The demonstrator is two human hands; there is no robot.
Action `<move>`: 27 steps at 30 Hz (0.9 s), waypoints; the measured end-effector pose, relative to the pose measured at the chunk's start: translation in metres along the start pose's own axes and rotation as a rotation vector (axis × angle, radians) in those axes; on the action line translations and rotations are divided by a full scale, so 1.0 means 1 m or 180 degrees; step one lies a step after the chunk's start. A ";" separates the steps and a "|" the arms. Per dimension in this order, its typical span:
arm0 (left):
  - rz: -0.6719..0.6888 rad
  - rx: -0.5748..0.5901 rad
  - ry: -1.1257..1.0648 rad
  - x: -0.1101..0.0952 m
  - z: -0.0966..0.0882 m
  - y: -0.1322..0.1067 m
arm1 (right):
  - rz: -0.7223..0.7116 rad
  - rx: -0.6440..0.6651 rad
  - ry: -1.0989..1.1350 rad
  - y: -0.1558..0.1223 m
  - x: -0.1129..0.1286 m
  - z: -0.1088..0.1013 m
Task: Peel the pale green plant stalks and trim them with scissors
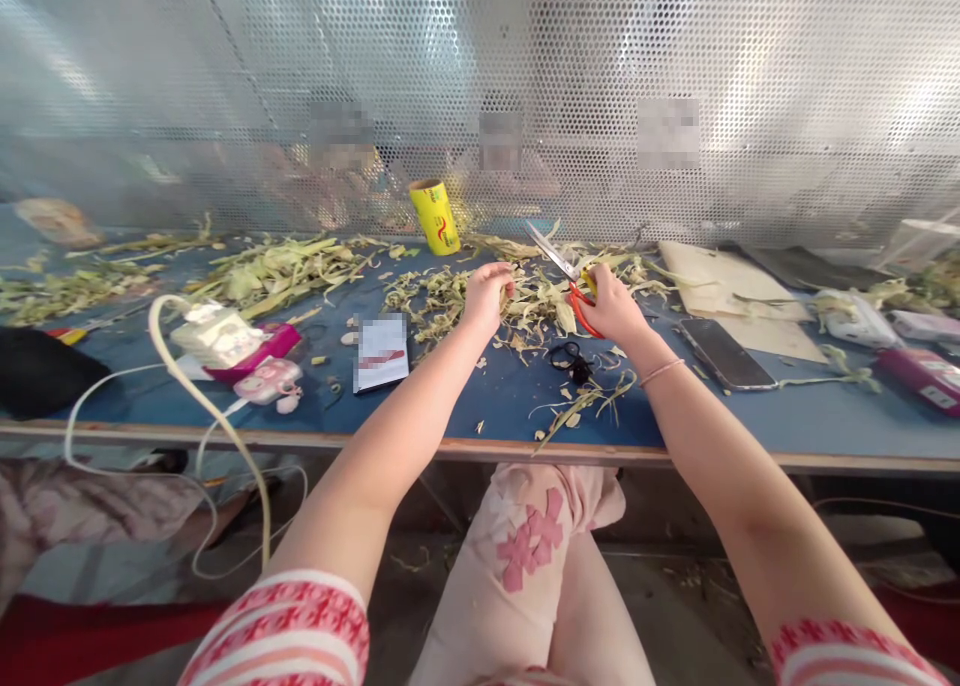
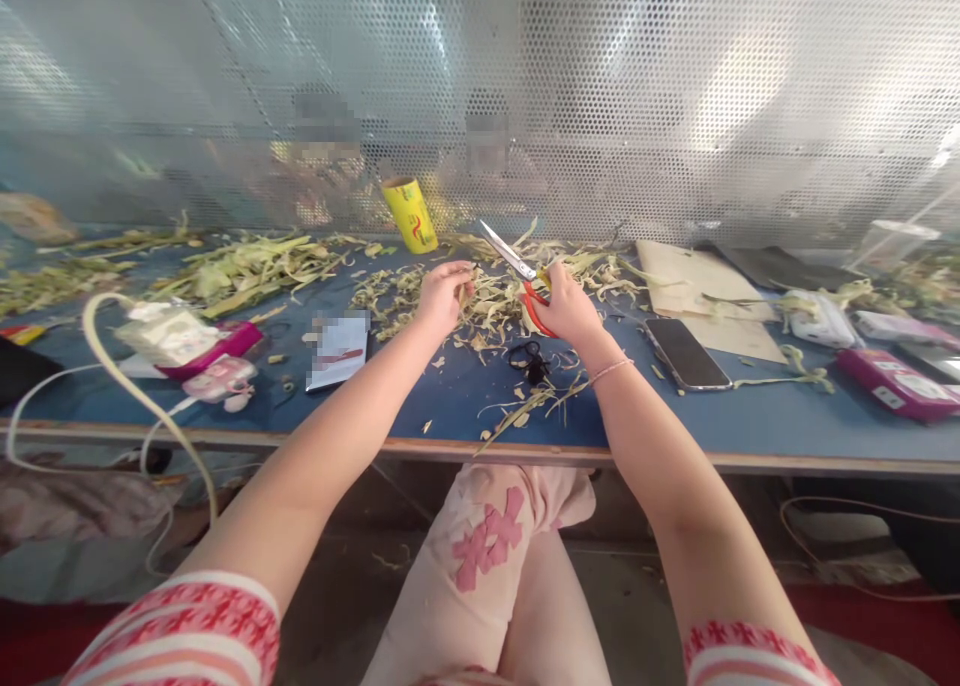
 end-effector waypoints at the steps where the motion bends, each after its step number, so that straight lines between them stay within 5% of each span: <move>1: 0.0003 0.0009 -0.0055 -0.001 0.000 0.001 | -0.0007 0.0038 -0.0055 0.000 0.001 0.001; 6: -0.0039 -0.0322 -0.0346 0.003 -0.012 0.002 | -0.0085 0.0148 -0.0231 -0.002 0.006 0.001; 16: -0.0447 -0.0337 -0.0546 0.010 -0.009 -0.005 | -0.0279 0.0284 -0.0973 -0.010 0.029 -0.003; 27: -0.1049 0.0113 -0.0491 0.020 0.017 -0.023 | -0.0313 0.0119 -0.1194 -0.013 0.042 -0.014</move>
Point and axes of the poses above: each hand's wrist, its own y-axis towards the middle knuckle, its own z-axis out of the palm, x = y × z, the point moved 10 cm from there along y, towards the middle knuckle, and after that the axes turned 12 degrees about -y, right-handed, at the moved point
